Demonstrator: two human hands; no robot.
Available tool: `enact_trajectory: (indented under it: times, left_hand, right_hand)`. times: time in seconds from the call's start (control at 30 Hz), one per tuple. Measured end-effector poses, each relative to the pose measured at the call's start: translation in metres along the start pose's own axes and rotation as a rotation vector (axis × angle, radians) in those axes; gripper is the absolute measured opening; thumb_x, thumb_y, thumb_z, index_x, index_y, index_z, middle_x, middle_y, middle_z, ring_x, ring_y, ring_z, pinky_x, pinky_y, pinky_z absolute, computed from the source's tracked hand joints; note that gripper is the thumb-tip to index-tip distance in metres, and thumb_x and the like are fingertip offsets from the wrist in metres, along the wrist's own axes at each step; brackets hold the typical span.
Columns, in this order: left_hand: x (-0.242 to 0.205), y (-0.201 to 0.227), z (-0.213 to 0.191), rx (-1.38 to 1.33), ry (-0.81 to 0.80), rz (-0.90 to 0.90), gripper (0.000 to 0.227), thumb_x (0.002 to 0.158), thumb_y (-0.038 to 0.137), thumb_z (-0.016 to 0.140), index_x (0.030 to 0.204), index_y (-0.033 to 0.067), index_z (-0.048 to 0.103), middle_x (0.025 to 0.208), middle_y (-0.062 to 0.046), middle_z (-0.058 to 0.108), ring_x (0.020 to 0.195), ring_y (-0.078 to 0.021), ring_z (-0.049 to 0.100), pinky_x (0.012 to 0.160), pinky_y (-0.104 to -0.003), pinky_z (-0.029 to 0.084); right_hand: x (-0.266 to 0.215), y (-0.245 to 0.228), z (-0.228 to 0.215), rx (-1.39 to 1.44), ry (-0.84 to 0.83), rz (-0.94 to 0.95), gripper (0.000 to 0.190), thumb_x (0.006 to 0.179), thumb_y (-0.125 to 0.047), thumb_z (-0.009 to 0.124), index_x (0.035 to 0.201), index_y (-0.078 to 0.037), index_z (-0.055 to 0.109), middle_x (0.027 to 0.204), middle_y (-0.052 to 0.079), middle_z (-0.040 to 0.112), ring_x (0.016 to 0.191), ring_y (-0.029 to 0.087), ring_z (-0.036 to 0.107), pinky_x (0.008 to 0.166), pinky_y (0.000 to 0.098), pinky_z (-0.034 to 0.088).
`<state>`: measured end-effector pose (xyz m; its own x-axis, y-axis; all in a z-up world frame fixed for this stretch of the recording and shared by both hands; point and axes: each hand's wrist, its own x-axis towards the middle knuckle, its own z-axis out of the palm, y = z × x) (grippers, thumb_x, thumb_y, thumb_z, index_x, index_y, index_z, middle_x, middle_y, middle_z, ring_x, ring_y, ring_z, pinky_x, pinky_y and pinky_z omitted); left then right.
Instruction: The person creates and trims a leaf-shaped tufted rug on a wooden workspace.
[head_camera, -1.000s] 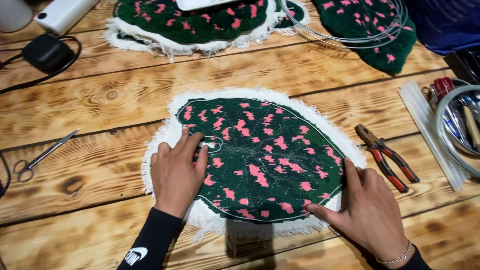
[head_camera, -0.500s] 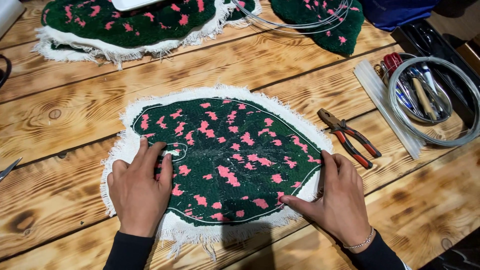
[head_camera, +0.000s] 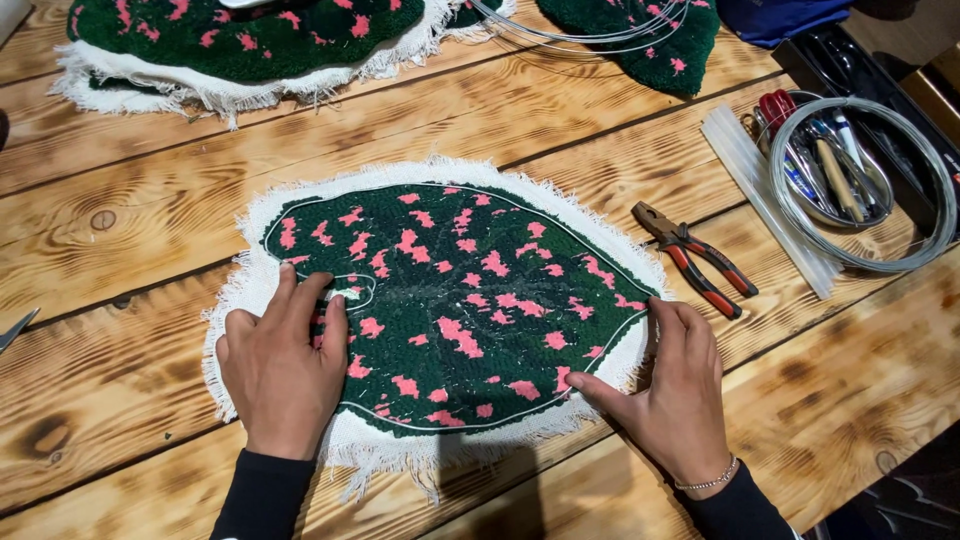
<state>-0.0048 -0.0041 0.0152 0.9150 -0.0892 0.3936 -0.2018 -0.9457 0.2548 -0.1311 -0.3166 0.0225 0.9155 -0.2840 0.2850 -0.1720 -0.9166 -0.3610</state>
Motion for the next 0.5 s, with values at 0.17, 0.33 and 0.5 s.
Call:
enact_trajectory:
  times: [0.17, 0.33, 0.5]
  left_hand:
    - [0.0, -0.002, 0.001, -0.008, 0.004, -0.005, 0.026, 0.097, 0.036, 0.067, 0.118, 0.0246, 0.076, 0.138, -0.005, 0.07, 0.079, -0.0281, 0.052, 0.076, -0.039, 0.042]
    - [0.0, -0.002, 0.002, -0.017, 0.008, -0.003, 0.026, 0.097, 0.036, 0.067, 0.118, 0.0245, 0.077, 0.138, -0.004, 0.07, 0.079, -0.0278, 0.052, 0.076, -0.039, 0.042]
    - [-0.001, -0.003, 0.002, -0.021, 0.012, 0.002, 0.027, 0.097, 0.036, 0.067, 0.119, 0.024, 0.077, 0.138, -0.005, 0.07, 0.079, -0.0277, 0.052, 0.076, -0.038, 0.043]
  right_hand:
    - [-0.002, 0.005, 0.004, -0.04, -0.046, 0.002, 0.111, 0.063, -0.066, 0.082, 0.14, 0.008, 0.049, 0.139, 0.025, 0.051, 0.128, 0.041, 0.05, 0.107, 0.0521, 0.038]
    - [-0.003, 0.011, 0.009, -0.121, -0.059, -0.013, 0.116, 0.067, -0.072, 0.075, 0.145, 0.008, 0.047, 0.147, 0.026, 0.051, 0.132, 0.04, 0.05, 0.11, 0.0513, 0.036]
    - [0.0, 0.008, 0.007, -0.158, -0.063, -0.016, 0.113, 0.069, -0.075, 0.071, 0.143, 0.008, 0.049, 0.145, 0.025, 0.052, 0.133, 0.039, 0.05, 0.111, 0.0513, 0.033]
